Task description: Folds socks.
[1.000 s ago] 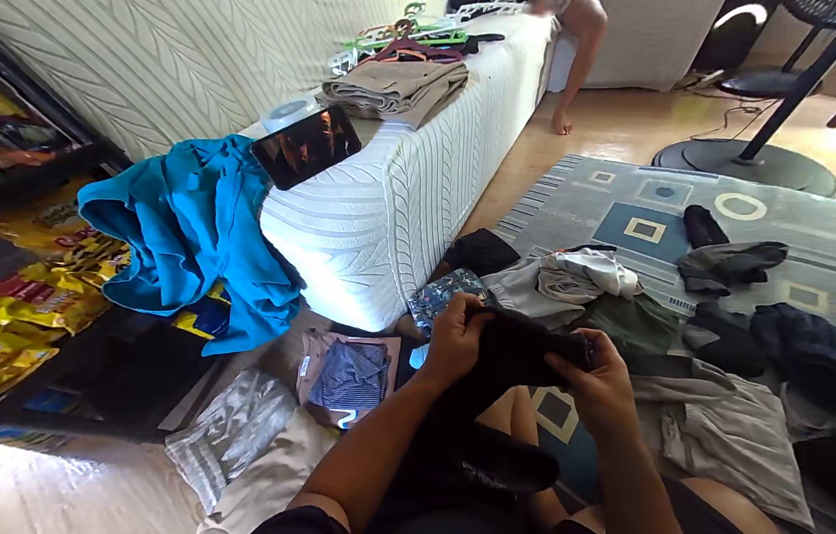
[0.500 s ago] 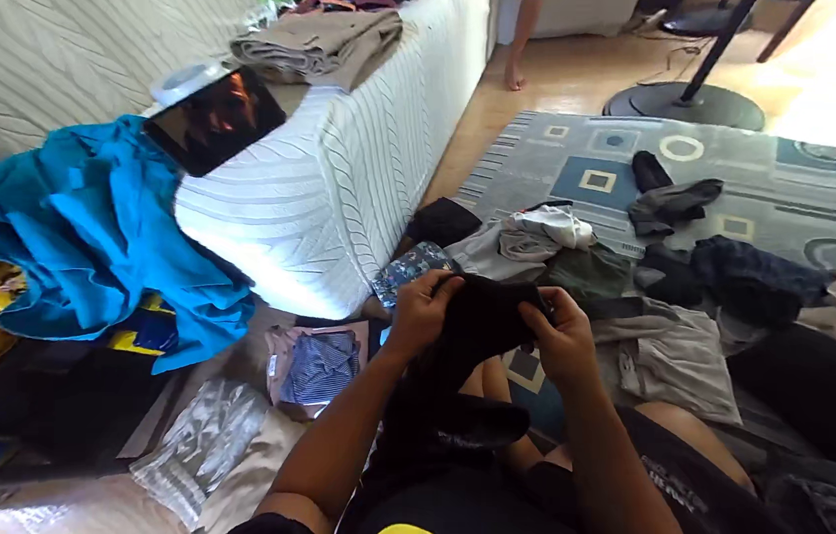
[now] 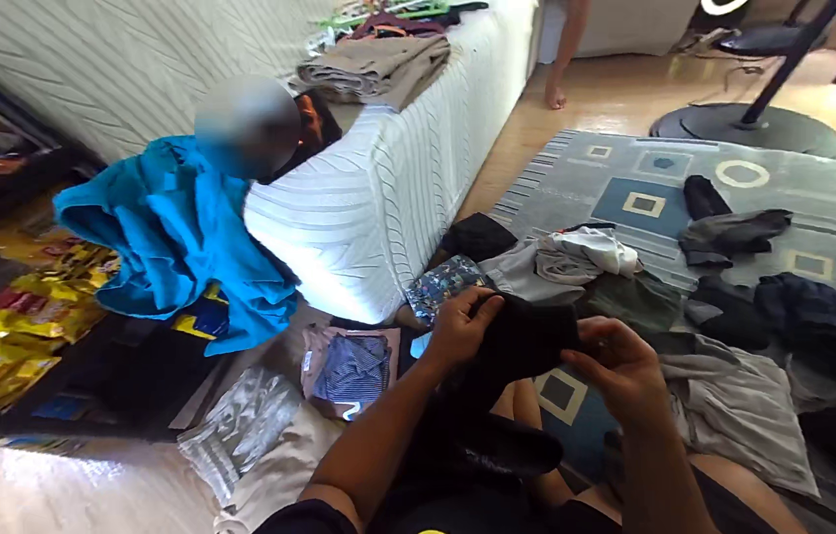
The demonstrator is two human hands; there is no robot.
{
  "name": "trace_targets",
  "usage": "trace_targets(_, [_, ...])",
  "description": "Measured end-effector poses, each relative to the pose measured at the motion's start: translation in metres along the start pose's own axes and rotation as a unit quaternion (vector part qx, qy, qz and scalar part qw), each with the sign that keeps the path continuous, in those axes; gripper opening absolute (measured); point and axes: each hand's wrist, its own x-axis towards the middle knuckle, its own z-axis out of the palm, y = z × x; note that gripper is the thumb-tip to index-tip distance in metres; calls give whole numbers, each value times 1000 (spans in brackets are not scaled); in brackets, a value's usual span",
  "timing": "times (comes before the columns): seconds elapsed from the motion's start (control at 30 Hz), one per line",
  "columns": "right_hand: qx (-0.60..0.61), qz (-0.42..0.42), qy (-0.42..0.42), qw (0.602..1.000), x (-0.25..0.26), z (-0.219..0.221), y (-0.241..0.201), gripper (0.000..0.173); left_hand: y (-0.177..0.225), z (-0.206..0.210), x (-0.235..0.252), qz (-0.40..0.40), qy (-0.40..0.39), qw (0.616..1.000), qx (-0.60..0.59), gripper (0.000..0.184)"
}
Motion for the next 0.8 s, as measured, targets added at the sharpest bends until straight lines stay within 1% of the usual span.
trace_targets(0.07, [-34, 4, -34, 999, -2, -4, -1, 37, 5, -3, 1, 7, -40, 999, -23, 23])
trace_targets(0.1, [-48, 9, -49, 998, -3, -6, 0, 41, 9, -6, 2, 4, -67, 997, -30, 28])
trace_targets(0.13, [-59, 12, -60, 996, -3, -7, 1, 40, 14, -9, 4, -2, -93, 995, -23, 36])
trace_targets(0.17, [-67, 10, -65, 996, -4, -7, 2, 35, 18, -13, 7, -3, -115, 993, -5, 42])
trace_targets(0.23, [-85, -8, -54, 995, -4, -5, 1, 23, 27, -17, 11, 15, -148, 988, 46, 48])
trace_targets(0.3, [-86, -30, -44, 995, -4, -3, -2, 19, 33, -16, 12, 41, -159, 984, 72, 45])
trace_targets(0.37, [-77, -36, -58, 995, -3, -3, -7, 24, 37, -15, 12, 61, -167, 982, 61, 40])
trace_targets(0.47, [-89, -10, -87, 992, -6, -5, -9, 34, 37, -12, 10, 79, -180, 980, 35, 37])
trace_targets(0.53, [-117, 19, -102, 988, -8, -5, -6, 38, 35, -11, 8, 91, -181, 979, 17, 36])
trace_targets(0.57, [-143, 26, -110, 983, -9, -5, -5, 35, 33, -10, 7, 104, -168, 980, 11, 33])
trace_targets(0.6, [-175, 26, -115, 978, -9, -4, -5, 29, 29, -9, 6, 131, -134, 982, 15, 28])
trace_targets(0.63, [-215, 21, -114, 970, -8, -4, -7, 24, 23, -9, 6, 170, -79, 982, 38, 22])
trace_targets(0.7, [-289, 8, -99, 952, -7, 3, -13, 31, 7, -10, 10, 239, 39, 963, 122, 19])
trace_targets(0.73, [-323, -2, -88, 942, -8, 8, -15, 34, -2, -8, 10, 246, 77, 953, 157, 20])
trace_targets(0.8, [-370, -31, -48, 927, -10, 17, -16, 39, -12, 0, 6, 230, 108, 946, 201, 24])
